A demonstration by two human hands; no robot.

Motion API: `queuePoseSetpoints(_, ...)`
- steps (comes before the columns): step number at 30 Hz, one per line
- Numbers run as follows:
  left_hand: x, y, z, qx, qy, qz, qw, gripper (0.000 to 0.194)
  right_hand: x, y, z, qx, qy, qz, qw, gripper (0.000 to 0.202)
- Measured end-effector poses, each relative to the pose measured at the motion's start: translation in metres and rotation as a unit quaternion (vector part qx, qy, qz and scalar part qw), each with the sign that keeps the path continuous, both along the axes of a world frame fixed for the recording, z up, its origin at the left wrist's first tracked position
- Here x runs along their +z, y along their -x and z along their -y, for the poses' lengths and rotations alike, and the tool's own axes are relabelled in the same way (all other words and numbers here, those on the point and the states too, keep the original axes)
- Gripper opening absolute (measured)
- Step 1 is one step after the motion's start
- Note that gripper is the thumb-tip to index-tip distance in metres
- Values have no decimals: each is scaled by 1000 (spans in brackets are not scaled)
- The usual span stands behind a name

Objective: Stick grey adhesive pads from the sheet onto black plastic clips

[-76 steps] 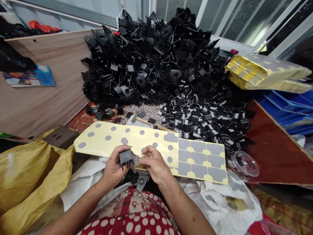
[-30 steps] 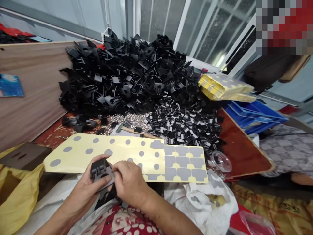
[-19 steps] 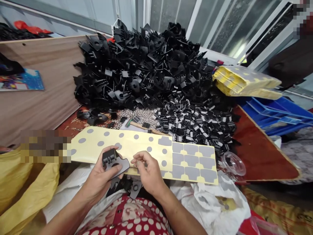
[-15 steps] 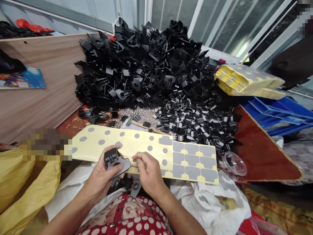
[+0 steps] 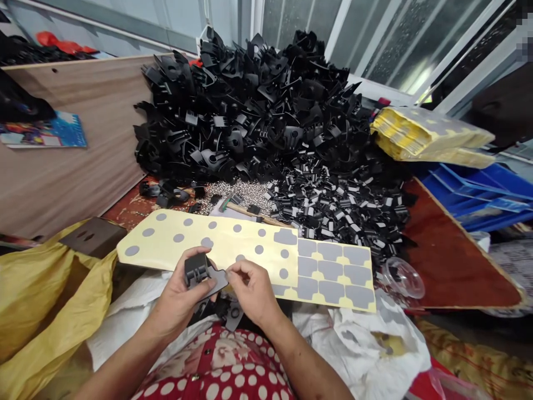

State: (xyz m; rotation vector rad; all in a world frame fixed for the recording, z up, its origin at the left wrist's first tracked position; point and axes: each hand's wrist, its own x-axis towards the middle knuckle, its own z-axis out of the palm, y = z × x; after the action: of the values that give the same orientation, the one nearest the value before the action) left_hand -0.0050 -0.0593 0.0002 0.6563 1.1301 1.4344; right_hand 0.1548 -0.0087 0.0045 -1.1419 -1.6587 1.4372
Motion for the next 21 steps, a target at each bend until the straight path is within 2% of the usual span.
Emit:
queuePoseSetpoints(3, -3, 1, 2, -10, -5, -17, 1000, 59, -5, 2, -3, 12, 87, -36, 995, 16)
queuePoseSetpoints(7, -4, 0, 3, -5, -1, -31, 999, 56, -7, 1, -6, 16, 73, -20, 997, 15)
queuePoseSetpoints(9, -2, -1, 3, 2, 4, -19, 1000, 57, -6, -1, -7, 32, 105, -53, 993, 17)
queuePoseSetpoints(13, 3, -2, 1, 9, 7, 12, 1000, 60, -4, -10, -9, 16, 210, -184, 960, 34)
queuePoseSetpoints(17, 6, 2, -1, 6, 17, 19, 1000, 62, -1, -18, -9, -13, 264, -284, 922, 29)
queuePoseSetpoints(21, 12, 10, -4, 16, 38, -3, 999, 62, 1, -21, -9, -31, 294, -319, 900, 25)
